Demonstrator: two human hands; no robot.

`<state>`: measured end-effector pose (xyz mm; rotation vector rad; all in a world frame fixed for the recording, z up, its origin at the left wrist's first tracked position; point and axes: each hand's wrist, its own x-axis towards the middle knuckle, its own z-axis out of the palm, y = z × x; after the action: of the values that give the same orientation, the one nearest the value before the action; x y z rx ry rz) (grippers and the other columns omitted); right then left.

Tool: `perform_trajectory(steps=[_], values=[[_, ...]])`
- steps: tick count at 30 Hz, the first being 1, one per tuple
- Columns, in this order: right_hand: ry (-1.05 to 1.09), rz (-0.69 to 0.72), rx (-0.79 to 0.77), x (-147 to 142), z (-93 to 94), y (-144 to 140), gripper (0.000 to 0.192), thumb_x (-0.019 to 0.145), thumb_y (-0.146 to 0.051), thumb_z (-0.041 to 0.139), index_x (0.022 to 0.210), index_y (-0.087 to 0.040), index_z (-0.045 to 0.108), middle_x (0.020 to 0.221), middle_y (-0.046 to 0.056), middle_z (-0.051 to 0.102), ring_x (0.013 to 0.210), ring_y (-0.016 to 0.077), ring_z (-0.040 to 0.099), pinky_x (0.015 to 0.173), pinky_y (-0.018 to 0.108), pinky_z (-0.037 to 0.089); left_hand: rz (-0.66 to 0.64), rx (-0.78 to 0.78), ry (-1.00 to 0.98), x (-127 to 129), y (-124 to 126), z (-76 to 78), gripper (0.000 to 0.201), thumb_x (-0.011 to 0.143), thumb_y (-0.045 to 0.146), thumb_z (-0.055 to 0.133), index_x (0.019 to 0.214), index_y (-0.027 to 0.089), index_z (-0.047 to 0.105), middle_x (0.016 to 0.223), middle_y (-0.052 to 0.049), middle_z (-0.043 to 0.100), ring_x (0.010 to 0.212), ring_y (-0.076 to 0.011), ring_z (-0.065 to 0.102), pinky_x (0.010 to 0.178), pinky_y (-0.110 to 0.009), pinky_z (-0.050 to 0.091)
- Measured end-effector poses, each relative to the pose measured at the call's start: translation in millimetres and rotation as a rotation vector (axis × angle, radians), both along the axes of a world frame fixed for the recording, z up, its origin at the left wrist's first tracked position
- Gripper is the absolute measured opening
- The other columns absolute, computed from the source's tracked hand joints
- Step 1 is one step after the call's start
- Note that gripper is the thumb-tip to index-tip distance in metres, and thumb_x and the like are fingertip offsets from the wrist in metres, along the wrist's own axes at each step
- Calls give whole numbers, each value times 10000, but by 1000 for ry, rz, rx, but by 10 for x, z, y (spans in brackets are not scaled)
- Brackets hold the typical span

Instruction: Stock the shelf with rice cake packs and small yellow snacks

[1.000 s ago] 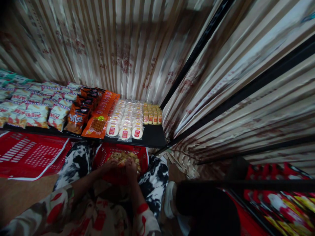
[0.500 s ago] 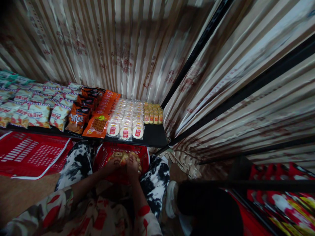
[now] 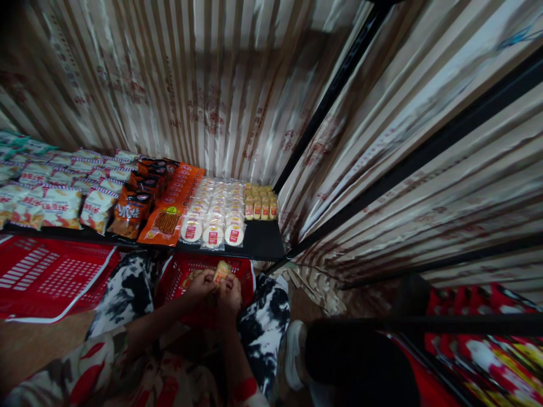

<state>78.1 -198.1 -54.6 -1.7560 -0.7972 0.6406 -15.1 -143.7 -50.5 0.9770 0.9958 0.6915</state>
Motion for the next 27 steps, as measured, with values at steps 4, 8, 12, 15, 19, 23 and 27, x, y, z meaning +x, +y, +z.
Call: perform_trajectory(steps=[4,8,12,15,19,23,27], values=[[6,-71,6,57,113,2,311,747,-434,497,941,-196,551,960,88,646,815,195,647,742,290,516,-45,33,24,87,35,80,201,633,118,565,831,143,578,726,2,607,633,-109,558,600,-216,446],[-37,-95,14,150,197,-3,368,769,-469,475,974,-175,558,967,108,632,804,203,636,724,303,514,-104,106,139,156,74,147,229,729,226,562,923,137,645,890,-61,648,764,-151,593,614,-218,470],[-68,-120,30,244,282,8,381,783,-467,461,989,-165,567,980,114,629,819,199,626,745,301,510,-131,220,230,241,110,200,293,786,299,509,964,137,677,1047,-110,615,869,-193,599,688,-264,489],[-87,-143,53,299,329,21,399,786,-474,472,1006,-154,564,985,120,617,815,197,624,755,303,514,-166,262,243,322,130,255,307,810,306,475,965,134,677,1049,-118,610,921,-210,586,756,-286,480],[-129,-176,70,356,359,43,430,777,-483,523,1049,-153,563,1015,116,593,836,202,627,773,320,521,-211,316,256,432,143,393,277,848,305,429,911,166,660,984,-72,622,942,-183,552,826,-268,457],[-176,-186,76,410,375,76,482,753,-490,554,1091,-147,562,1051,127,572,916,229,611,826,352,509,-252,389,349,539,161,543,284,869,233,350,836,153,621,931,-67,599,937,-168,529,903,-278,427],[-252,-208,84,479,370,118,504,761,-489,531,1115,-131,562,1061,154,566,946,256,589,854,384,490,-258,426,354,650,184,593,280,878,250,341,807,172,601,903,-53,596,901,-163,528,899,-283,426]])
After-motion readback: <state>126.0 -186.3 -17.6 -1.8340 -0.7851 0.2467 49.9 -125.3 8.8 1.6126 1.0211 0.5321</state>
